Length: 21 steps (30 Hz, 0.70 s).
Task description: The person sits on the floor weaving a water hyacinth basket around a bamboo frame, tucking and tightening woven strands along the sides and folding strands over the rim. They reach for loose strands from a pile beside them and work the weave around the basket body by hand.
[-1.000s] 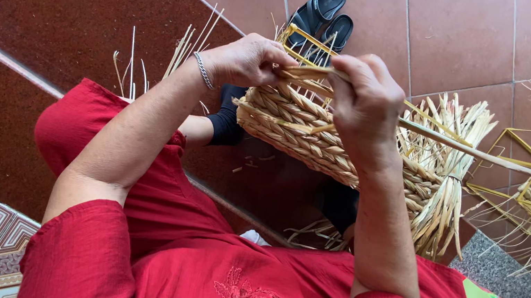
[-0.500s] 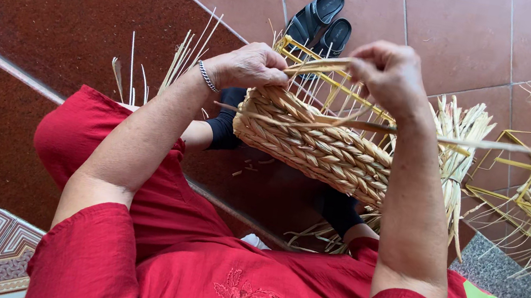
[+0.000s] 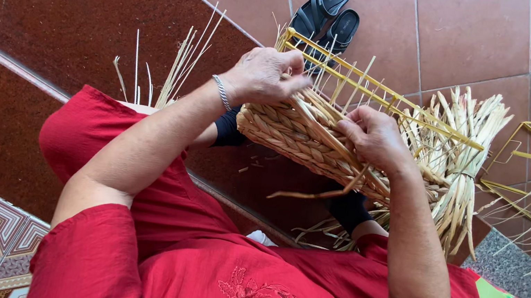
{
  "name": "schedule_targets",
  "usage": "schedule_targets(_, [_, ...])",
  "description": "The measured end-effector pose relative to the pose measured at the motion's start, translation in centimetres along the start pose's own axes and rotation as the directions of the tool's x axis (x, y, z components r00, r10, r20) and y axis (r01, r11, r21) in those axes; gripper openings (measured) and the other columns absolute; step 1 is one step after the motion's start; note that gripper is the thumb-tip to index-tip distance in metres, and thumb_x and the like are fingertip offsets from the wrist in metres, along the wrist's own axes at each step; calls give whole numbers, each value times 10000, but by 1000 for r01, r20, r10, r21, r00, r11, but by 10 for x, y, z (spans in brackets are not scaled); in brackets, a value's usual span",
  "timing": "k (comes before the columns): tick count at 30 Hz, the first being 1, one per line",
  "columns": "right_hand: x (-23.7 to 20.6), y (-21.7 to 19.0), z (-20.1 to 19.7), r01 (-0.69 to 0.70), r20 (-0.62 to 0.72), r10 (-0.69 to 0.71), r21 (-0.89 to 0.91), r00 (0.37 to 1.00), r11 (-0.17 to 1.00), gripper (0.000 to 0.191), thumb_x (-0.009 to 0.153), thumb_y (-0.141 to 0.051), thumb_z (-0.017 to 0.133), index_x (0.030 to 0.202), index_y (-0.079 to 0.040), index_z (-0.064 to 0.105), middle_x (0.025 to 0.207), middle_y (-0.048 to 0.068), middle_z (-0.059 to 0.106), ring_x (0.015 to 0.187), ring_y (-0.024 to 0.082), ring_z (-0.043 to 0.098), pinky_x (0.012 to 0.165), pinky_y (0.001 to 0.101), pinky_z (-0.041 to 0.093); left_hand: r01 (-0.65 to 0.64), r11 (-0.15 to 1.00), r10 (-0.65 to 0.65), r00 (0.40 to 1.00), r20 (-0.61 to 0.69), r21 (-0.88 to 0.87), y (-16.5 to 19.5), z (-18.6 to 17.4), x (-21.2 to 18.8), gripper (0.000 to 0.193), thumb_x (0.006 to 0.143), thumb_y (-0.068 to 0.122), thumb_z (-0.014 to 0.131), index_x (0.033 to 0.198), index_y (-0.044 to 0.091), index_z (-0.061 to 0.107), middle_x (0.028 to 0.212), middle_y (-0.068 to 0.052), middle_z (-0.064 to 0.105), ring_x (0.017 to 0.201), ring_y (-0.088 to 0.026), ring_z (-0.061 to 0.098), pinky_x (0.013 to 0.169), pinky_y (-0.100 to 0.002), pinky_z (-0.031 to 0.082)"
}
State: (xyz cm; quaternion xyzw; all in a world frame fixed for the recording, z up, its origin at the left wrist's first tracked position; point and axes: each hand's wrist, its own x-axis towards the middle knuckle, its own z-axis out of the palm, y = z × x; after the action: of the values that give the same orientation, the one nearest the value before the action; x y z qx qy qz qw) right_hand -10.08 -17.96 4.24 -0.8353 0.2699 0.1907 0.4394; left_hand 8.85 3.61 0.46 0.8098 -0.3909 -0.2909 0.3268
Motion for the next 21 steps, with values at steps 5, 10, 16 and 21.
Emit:
schedule_targets(5, [0,-33,10,283,-160,-375,-413,913,866,205,1016,-292,690,1137,-128,704,901,152,744,880,365,716,795,478,538,-139,990,141,972,-190,25,-1,5,-8,175,1053,300,580,1071,141,651,930,-124,710,869,-304,707,774,-454,546])
schedule_targets(10, [34,-67,42,337,-222,-400,-275,889,901,221,987,-321,702,1066,-115,719,843,136,742,790,318,727,730,453,546,-428,898,436,830,-347,106,-10,-5,-28,121,920,128,718,996,90,633,1115,-152,628,883,-299,706,743,-381,597])
schedule_targets(16, [45,-58,61,291,-306,-435,-417,847,861,307,909,-403,782,833,-122,685,661,70,700,622,259,703,621,440,538,-572,747,653,727,-212,337,-11,-4,-50,122,926,-8,667,965,15,554,1092,-115,606,916,-266,704,783,-349,614])
schedule_targets(21, [43,-46,82,308,-320,-563,-586,762,750,361,991,-390,738,818,-112,584,585,65,636,504,248,646,497,421,500,-462,852,514,826,-230,244,-20,-2,-33,75,1011,32,620,965,33,561,820,-117,641,704,-256,686,649,-355,574])
